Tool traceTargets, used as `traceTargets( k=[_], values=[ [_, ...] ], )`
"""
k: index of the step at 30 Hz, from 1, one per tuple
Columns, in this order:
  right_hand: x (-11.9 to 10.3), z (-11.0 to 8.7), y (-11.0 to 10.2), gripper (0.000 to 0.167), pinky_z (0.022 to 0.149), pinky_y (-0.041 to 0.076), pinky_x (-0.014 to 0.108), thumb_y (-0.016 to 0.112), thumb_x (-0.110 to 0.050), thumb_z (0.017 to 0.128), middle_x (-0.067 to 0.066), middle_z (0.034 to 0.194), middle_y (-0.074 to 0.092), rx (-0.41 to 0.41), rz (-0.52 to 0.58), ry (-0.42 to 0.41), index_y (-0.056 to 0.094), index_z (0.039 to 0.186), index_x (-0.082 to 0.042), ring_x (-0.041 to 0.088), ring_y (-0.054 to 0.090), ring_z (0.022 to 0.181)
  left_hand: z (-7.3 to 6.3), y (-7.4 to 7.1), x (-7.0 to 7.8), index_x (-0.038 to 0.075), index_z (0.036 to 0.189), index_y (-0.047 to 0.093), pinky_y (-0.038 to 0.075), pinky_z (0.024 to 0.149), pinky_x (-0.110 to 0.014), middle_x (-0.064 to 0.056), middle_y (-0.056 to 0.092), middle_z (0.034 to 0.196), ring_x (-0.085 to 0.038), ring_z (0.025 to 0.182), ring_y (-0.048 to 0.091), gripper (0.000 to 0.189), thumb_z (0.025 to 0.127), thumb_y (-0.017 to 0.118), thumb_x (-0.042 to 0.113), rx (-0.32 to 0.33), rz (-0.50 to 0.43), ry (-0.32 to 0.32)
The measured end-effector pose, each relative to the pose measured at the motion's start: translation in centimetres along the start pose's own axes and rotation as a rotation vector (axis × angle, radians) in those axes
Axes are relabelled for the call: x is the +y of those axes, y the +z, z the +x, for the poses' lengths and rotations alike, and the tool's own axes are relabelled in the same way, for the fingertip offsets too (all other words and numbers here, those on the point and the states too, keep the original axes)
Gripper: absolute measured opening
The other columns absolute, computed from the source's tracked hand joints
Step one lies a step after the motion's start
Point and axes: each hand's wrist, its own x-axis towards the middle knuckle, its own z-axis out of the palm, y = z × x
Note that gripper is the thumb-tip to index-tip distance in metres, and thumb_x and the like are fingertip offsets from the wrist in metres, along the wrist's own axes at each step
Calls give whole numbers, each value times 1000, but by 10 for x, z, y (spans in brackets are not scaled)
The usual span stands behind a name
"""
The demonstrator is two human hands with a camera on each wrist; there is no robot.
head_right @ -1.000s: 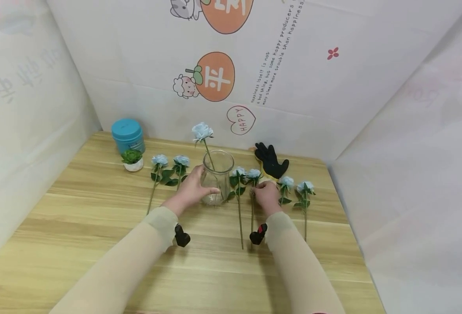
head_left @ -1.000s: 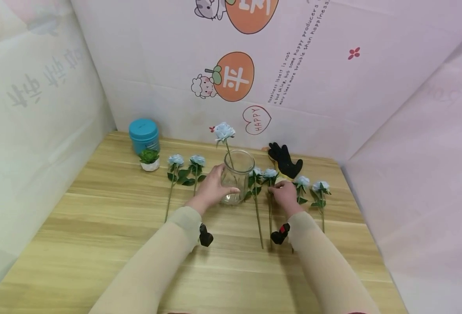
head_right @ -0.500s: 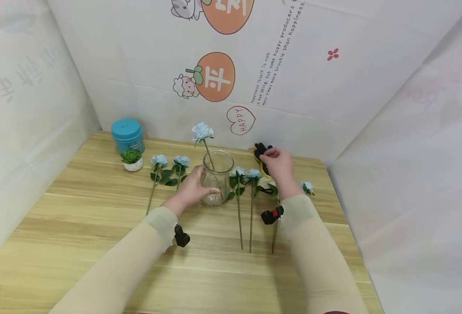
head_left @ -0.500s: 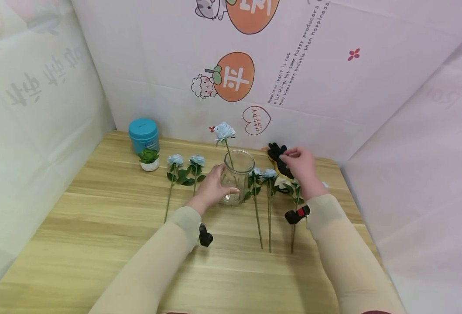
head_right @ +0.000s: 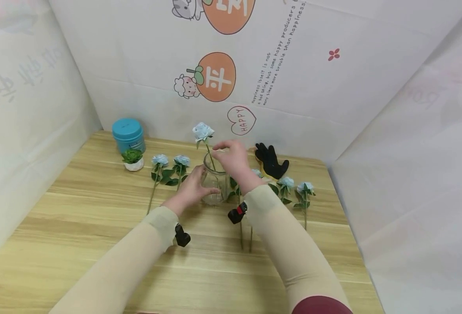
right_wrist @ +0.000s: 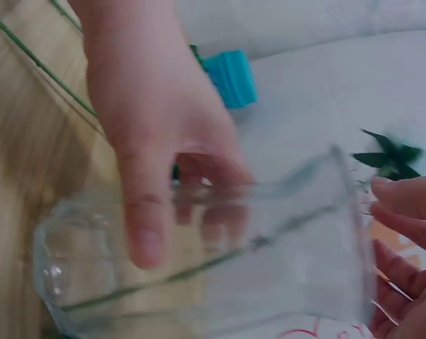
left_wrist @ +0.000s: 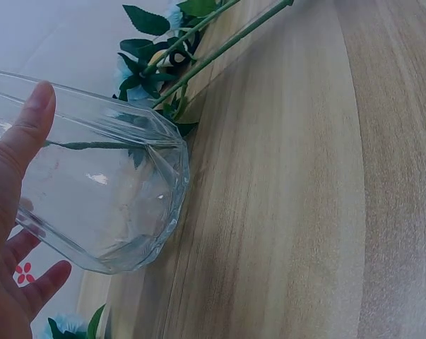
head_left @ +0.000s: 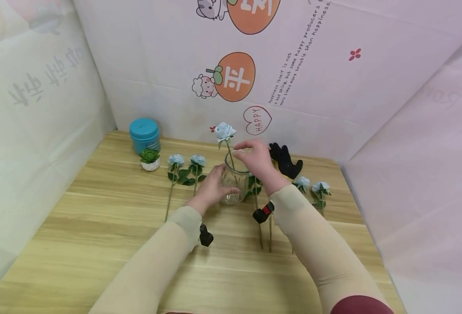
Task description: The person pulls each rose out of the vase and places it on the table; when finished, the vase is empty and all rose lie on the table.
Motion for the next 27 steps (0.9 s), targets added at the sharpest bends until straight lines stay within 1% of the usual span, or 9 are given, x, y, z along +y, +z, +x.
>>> traceTargets(
  k=[3, 6, 10, 13, 18, 23, 25, 27],
  values=[
    [2, 1, 12, 28, 103, 40, 51, 74, -30, 91, 6, 131, 54, -1, 15, 9, 71, 113, -13, 29, 44, 128, 1, 1, -1, 12, 154, 30, 39, 107, -47, -9, 40, 150, -28, 135, 40, 101, 77, 83, 48, -5, 3, 4],
    [6, 0, 19, 30, 102, 40, 50, 76, -32, 89, 7, 131, 51, 16, 20, 10, 70, 113, -14, 32, 43, 127, 1, 2, -1, 12, 155, 29, 39, 107, -47, -9, 39, 151, -28, 136, 39, 100, 78, 82, 48, -12, 3, 9],
    [9, -1, 24, 23, 101, 41, 49, 76, -31, 90, 5, 126, 52, 52, 20, 5, 72, 106, -16, 31, 46, 124, 0, 1, 0, 13, 155, 28, 39, 107, -47, -9, 38, 151, -29, 136, 39, 101, 78, 83, 47, -11, -8, 11],
    [9, 0, 27, 18, 100, 41, 48, 75, -30, 90, 4, 122, 53, 78, 13, 5, 72, 102, -16, 28, 48, 120, -1, 1, -1, 12, 156, 28, 38, 107, -46, -9, 38, 151, -29, 136, 39, 101, 78, 83, 46, -8, -13, 9],
    [6, 4, 30, 18, 98, 43, 46, 74, -28, 91, 4, 119, 55, 112, -37, 6, 73, 102, -14, 26, 50, 115, -1, 1, -1, 11, 155, 29, 38, 108, -46, -11, 39, 151, -29, 136, 39, 101, 77, 84, 44, -5, -17, 14],
    [2, 5, 30, 17, 95, 44, 46, 72, -27, 93, 5, 118, 55, 103, -89, 12, 75, 103, -14, 26, 51, 112, 0, 2, -1, 9, 154, 30, 37, 109, -45, -11, 38, 152, -29, 137, 38, 101, 76, 85, 44, 5, -10, 9],
    [1, 6, 28, 16, 95, 44, 46, 71, -25, 94, 5, 117, 56, 106, -70, 9, 75, 103, -13, 26, 51, 113, 0, 2, 0, 10, 154, 31, 38, 109, -44, -11, 39, 151, -28, 136, 39, 101, 76, 85, 44, 14, -3, 13],
    [-1, 5, 24, 16, 96, 43, 46, 70, -24, 94, 5, 119, 57, 108, -13, 14, 75, 104, -12, 26, 50, 115, 1, 2, 0, 10, 153, 31, 38, 108, -44, -11, 40, 151, -28, 136, 40, 100, 76, 85, 44, 19, 5, 11]
  ],
)
